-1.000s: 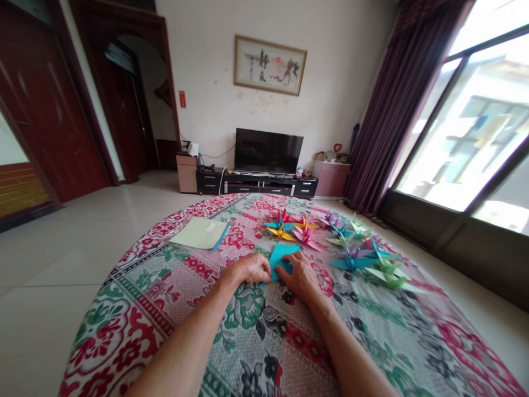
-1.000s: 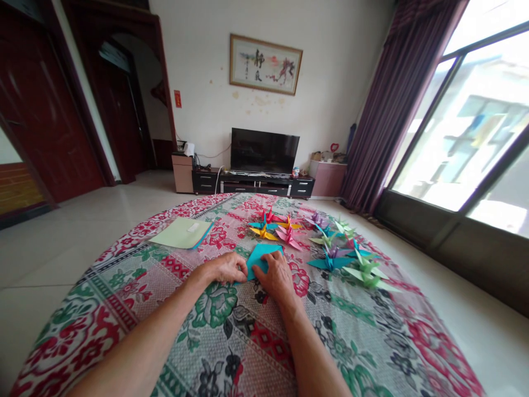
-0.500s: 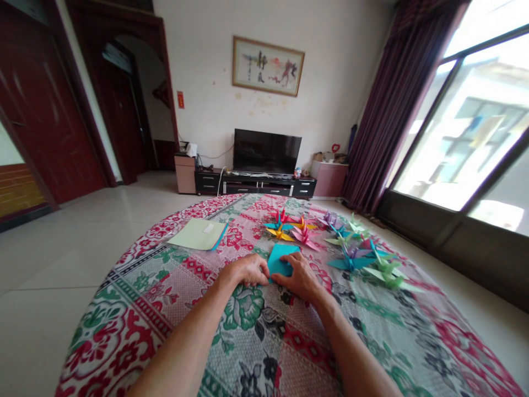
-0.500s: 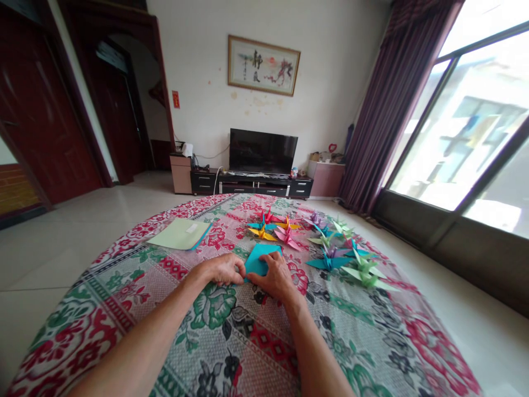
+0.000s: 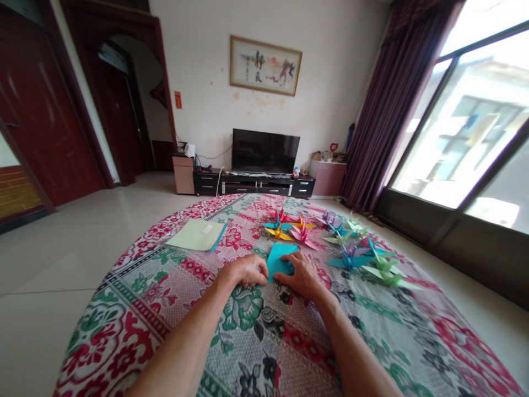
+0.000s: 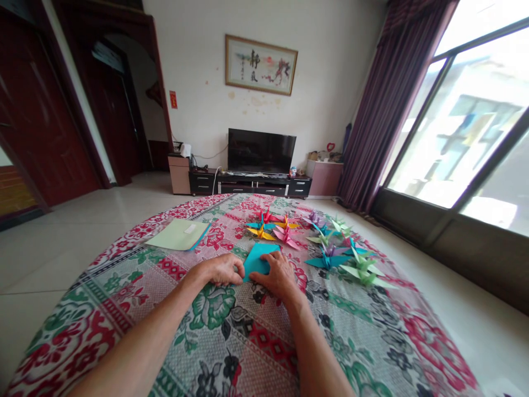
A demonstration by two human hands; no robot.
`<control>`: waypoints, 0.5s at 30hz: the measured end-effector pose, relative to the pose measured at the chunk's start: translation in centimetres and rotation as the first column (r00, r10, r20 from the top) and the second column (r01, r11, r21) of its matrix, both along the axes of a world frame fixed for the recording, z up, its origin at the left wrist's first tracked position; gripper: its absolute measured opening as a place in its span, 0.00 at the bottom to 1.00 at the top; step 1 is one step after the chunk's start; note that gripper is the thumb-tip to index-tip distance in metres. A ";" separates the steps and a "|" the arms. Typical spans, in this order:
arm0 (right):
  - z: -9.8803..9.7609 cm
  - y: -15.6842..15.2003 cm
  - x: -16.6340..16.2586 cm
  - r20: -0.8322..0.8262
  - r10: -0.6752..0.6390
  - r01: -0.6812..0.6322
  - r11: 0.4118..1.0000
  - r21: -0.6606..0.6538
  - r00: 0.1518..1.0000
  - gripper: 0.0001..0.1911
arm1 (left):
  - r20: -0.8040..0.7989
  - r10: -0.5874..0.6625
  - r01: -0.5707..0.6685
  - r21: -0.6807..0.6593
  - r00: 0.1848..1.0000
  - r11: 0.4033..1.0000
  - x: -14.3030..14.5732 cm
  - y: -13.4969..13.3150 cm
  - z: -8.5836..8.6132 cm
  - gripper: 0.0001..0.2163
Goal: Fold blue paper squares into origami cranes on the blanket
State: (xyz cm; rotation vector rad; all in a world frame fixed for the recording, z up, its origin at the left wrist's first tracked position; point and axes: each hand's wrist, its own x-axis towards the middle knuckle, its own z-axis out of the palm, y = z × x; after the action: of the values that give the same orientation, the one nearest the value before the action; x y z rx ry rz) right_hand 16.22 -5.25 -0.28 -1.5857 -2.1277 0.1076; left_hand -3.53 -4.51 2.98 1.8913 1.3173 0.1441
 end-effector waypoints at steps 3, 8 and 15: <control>-0.2 0.1 0.6 0.015 -0.033 0.032 0.999 0.015 0.999 0.26 | -0.009 -0.002 0.002 0.004 1.000 1.000 0.0 -0.1 0.1 0.14; -0.3 0.3 1.4 0.024 -0.114 0.113 0.993 0.035 0.993 0.27 | -0.029 -0.003 0.003 -0.003 1.000 1.000 0.0 -0.1 0.3 0.14; -0.4 1.0 2.8 -0.015 -0.238 0.239 0.971 0.010 0.971 0.26 | -0.006 -0.005 0.004 -0.010 1.000 1.000 -0.1 0.2 -0.1 0.15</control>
State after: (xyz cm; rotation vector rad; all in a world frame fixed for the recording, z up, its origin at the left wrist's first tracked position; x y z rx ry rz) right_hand 19.05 -4.30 -0.71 -1.8143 -1.9063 0.0261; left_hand -3.63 -4.26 2.87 1.8875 1.3150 0.1299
